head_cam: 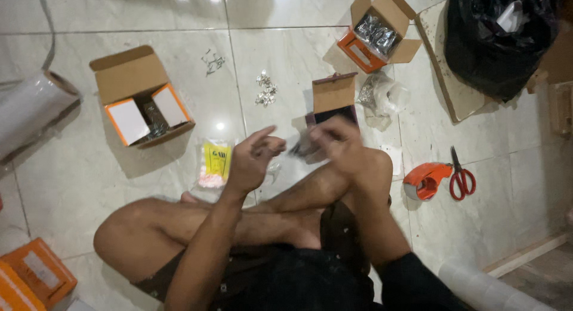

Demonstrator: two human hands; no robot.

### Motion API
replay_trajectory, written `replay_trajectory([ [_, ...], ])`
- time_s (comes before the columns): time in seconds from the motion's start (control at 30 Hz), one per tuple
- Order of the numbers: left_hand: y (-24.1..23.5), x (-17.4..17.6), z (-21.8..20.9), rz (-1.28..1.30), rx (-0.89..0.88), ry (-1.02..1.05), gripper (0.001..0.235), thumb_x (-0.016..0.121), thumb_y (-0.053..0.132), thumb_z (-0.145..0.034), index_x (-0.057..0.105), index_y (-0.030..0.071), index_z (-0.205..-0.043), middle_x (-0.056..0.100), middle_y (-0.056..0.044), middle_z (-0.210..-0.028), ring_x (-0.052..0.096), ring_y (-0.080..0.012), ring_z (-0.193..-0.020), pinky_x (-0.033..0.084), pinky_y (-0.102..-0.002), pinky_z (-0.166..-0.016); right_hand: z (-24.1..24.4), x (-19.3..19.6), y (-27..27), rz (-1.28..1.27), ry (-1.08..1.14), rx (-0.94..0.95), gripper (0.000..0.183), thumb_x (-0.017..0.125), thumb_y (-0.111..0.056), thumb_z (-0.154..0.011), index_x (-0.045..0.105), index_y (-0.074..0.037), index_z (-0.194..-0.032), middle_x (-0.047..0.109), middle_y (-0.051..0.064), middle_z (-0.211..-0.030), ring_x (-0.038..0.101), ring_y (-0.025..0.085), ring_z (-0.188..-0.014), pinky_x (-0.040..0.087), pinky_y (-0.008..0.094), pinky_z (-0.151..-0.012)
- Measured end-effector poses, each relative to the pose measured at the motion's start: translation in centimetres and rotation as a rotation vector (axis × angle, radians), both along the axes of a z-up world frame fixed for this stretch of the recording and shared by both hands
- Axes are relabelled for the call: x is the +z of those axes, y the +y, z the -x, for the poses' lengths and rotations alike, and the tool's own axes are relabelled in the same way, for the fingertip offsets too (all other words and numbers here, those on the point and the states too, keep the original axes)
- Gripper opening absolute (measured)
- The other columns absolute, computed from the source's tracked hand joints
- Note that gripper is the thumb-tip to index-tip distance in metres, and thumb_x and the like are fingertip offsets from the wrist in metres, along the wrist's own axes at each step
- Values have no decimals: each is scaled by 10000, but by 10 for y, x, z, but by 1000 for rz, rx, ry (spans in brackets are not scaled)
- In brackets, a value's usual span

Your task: The person sits on the floor and sorts small metal fasteners, such as screws and washers, from a small box into a clear plastic bag. They handle the fasteners by hand, picking them up from the floor and placing them into the bag.

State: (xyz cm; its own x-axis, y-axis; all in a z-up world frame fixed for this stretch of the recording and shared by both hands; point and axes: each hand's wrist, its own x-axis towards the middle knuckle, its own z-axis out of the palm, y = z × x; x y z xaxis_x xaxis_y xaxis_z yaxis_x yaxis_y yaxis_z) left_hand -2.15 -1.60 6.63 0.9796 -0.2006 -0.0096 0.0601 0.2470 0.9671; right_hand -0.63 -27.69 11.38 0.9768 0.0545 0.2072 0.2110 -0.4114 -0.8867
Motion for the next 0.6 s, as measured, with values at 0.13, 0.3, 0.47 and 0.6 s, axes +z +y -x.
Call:
replay_trajectory([
  [0.13,11,-11,-15,88,60,153,562,693,98,-1124,505,-75,-1625,831,-247,-1182,832,-271,-1024,703,-379,-969,-69,24,-106,164,-65,-135,101,735,59,-1077,795,-17,-1104,772,191,-979,758,365,-970,588,525,-936],
  [0.3,4,-3,-32,19,178,248,631,731,213,-1076,532,-65,-1607,829,-220,-1101,842,-308,-965,719,-388,-881,-182,37,-159,609,-720,-282,77,891,17,-1070,863,9,-1142,788,193,-1099,725,358,-1020,554,495,-868],
  [0.47,-4,-2,-36,-91,162,253,634,715,220,-1082,506,-78,-1601,830,-233,-1103,837,-305,-977,729,-403,-919,-197,-81,-206,930,-409,-186,198,825,-174,-981,867,-127,-1169,759,157,-1049,700,389,-943,514,503,-784],
  [0.6,0,-26,-38,-69,122,205,613,701,66,-1104,467,-72,-1654,806,-300,-1104,841,-387,-988,717,-457,-923,-120,-63,-157,640,-489,-435,68,776,-129,-1131,787,-68,-1158,730,130,-1032,746,385,-957,582,500,-900],
])
